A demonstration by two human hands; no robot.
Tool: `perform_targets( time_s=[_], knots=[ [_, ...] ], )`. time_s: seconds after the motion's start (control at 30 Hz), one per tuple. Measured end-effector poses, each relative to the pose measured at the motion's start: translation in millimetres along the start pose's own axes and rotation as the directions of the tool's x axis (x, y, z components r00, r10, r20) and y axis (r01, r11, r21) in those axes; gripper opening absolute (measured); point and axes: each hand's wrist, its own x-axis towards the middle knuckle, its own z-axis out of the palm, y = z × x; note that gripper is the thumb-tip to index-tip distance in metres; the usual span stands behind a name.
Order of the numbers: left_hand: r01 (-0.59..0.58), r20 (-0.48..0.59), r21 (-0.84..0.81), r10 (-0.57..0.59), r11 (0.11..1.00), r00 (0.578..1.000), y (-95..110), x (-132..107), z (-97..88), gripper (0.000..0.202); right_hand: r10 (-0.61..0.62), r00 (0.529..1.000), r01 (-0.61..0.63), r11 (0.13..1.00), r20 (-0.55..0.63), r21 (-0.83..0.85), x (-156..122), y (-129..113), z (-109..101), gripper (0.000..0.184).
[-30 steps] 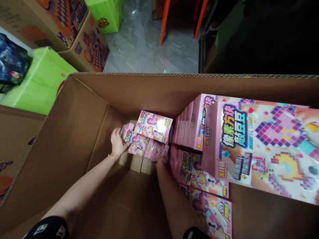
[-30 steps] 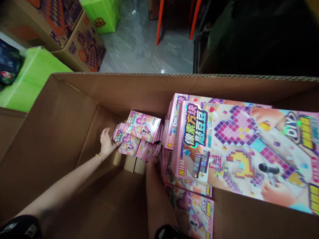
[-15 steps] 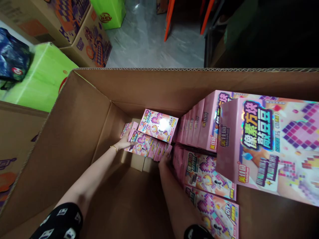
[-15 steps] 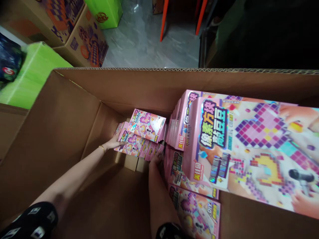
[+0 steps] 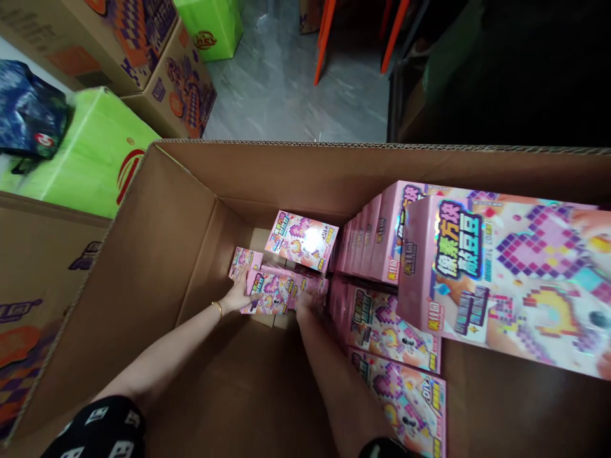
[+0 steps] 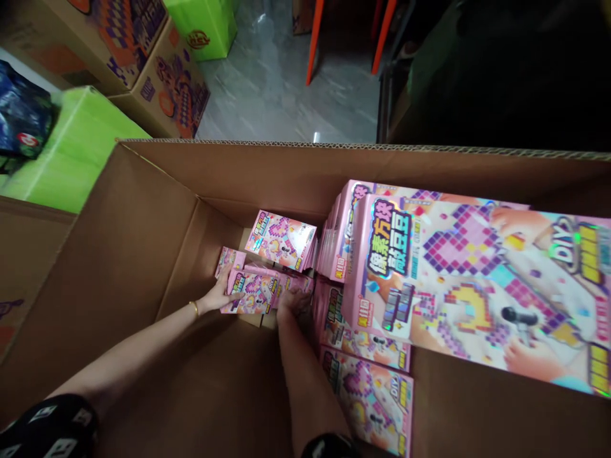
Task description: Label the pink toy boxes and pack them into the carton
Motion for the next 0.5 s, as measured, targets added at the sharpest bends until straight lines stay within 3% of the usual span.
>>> perform_targets(
  time_s=[0.13,0.23,0.33,0.4,0.5],
  knots=[
    [0.014,-0.006,0.078,-0.013,0.997,1.000,12,6,5.0,0.106,-0.238,0.964,0.247,0.966,0.121,-0.072,-29,-34,2,0.060],
    [0.032,0.004,0.121,-0.033,0.992,0.999,19,6,6.1,0.108,-0.460,0.824,0.508,0.859,0.331,-0.072,-39,-51,-10,0.091],
    [0.039,0.019,0.128,-0.041,0.991,0.999,27,-2,8.6,0.108,-0.493,0.721,0.610,0.785,0.488,-0.108,-35,-59,-30,0.110],
    [0.065,0.032,0.143,-0.070,0.988,0.997,32,-10,11.8,0.108,-0.447,0.704,0.619,0.768,0.552,-0.167,-33,-62,-41,0.102],
    [0.117,0.048,0.176,-0.127,0.977,0.991,40,-22,16.6,0.108,-0.408,0.676,0.646,0.730,0.614,-0.226,-46,-69,-50,0.069]
  ],
)
